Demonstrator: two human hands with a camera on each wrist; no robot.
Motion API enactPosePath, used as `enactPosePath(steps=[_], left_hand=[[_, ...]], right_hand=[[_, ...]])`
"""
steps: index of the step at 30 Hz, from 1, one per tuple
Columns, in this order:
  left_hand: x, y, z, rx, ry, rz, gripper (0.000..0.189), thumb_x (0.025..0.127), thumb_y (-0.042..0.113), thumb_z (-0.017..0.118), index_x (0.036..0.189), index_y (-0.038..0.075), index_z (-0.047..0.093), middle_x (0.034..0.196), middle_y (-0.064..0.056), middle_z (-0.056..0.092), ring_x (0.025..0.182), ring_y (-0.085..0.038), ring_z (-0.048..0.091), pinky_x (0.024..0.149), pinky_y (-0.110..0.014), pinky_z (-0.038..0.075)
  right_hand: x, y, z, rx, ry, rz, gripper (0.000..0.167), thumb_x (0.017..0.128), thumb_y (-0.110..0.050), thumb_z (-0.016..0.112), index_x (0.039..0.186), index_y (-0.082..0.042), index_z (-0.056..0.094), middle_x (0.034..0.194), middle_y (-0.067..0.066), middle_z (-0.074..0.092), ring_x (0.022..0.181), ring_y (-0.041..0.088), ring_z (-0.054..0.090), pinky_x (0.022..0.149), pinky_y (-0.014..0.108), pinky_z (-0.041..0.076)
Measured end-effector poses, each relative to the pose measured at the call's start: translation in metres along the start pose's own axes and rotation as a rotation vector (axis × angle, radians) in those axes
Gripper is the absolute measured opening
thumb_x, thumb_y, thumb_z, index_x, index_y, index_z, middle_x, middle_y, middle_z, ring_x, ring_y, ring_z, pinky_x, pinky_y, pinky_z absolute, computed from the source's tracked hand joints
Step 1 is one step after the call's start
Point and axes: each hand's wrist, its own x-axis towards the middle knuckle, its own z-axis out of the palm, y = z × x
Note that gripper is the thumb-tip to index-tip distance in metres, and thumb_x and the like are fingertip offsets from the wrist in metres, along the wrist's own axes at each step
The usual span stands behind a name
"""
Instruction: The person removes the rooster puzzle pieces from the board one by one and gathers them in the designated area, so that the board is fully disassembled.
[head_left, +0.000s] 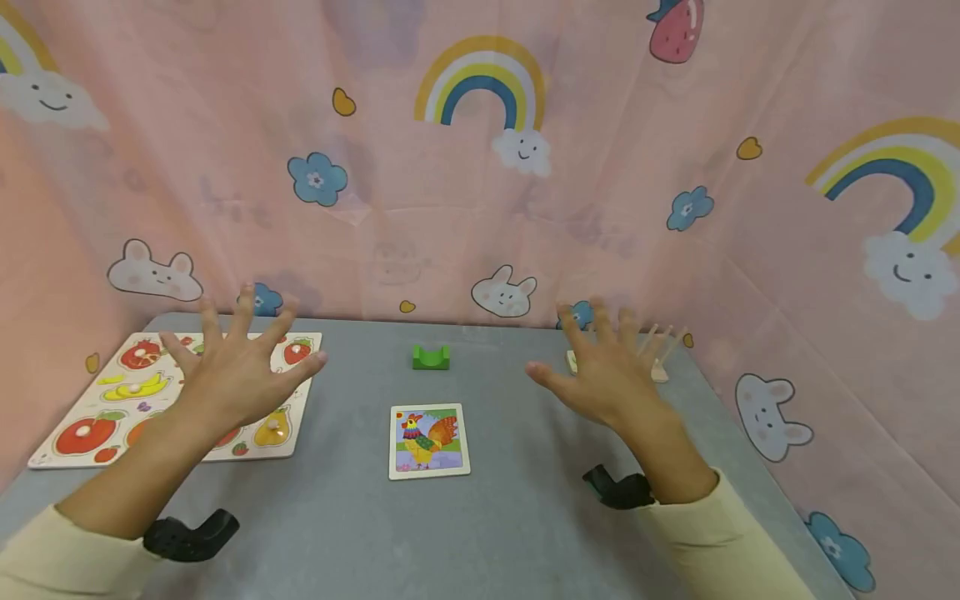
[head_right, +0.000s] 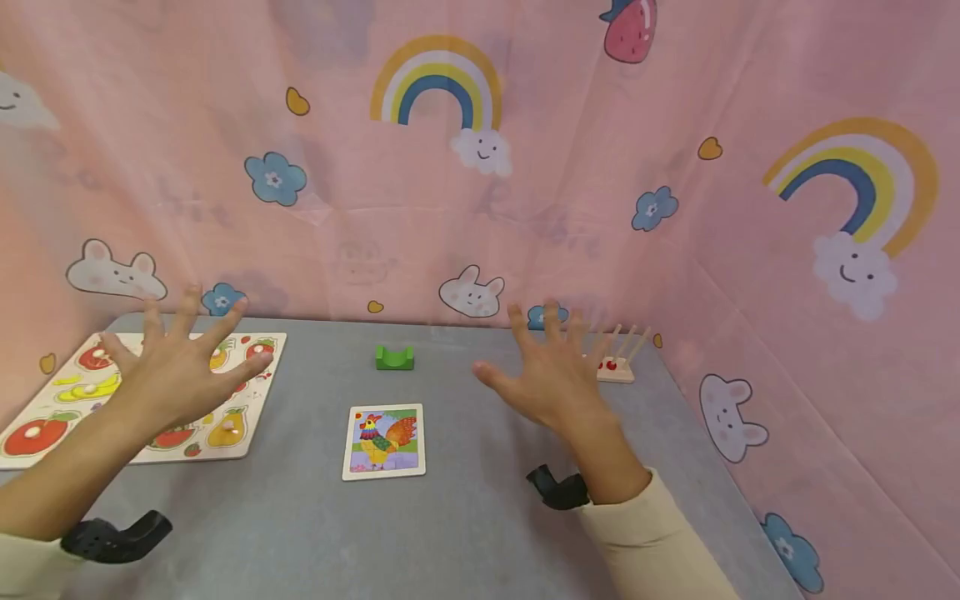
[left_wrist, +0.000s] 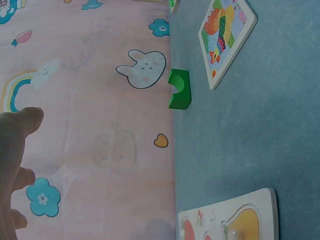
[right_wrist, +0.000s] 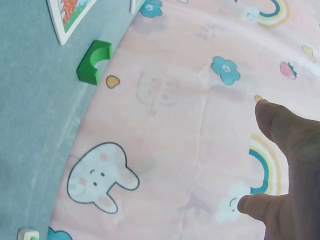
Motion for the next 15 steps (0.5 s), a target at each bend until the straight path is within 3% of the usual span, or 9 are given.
enactPosePath(steps=[6, 15], left_hand=[[-0.002, 0.006, 0.012, -0.020, 0.028, 0.026, 0.085, 0.087, 0.074, 0.040, 0.153, 0.022, 0.030, 0.157, -0.023, -0.006, 0.133, -0.050, -0.026, 0.083, -0.077, -0.020], [-0.004, 0.011, 0.027, -0.026, 0.046, 0.049, 0.082, 0.087, 0.074, 0.040, 0.153, 0.027, 0.029, 0.158, -0.020, -0.005, 0.133, -0.041, -0.032, 0.082, -0.074, -0.025]], right_hand=[[0.003, -0.008, 0.008, 0.020, -0.021, -0.008, 0.099, 0.078, -0.086, 0.031, 0.156, -0.028, 0.012, 0.159, 0.019, -0.002, 0.139, 0.050, -0.009, 0.091, 0.077, -0.010], [0.008, -0.018, 0.018, 0.016, -0.011, -0.022, 0.099, 0.078, -0.086, 0.031, 0.156, -0.028, 0.013, 0.159, 0.020, 0.003, 0.139, 0.050, -0.008, 0.092, 0.078, -0.006]])
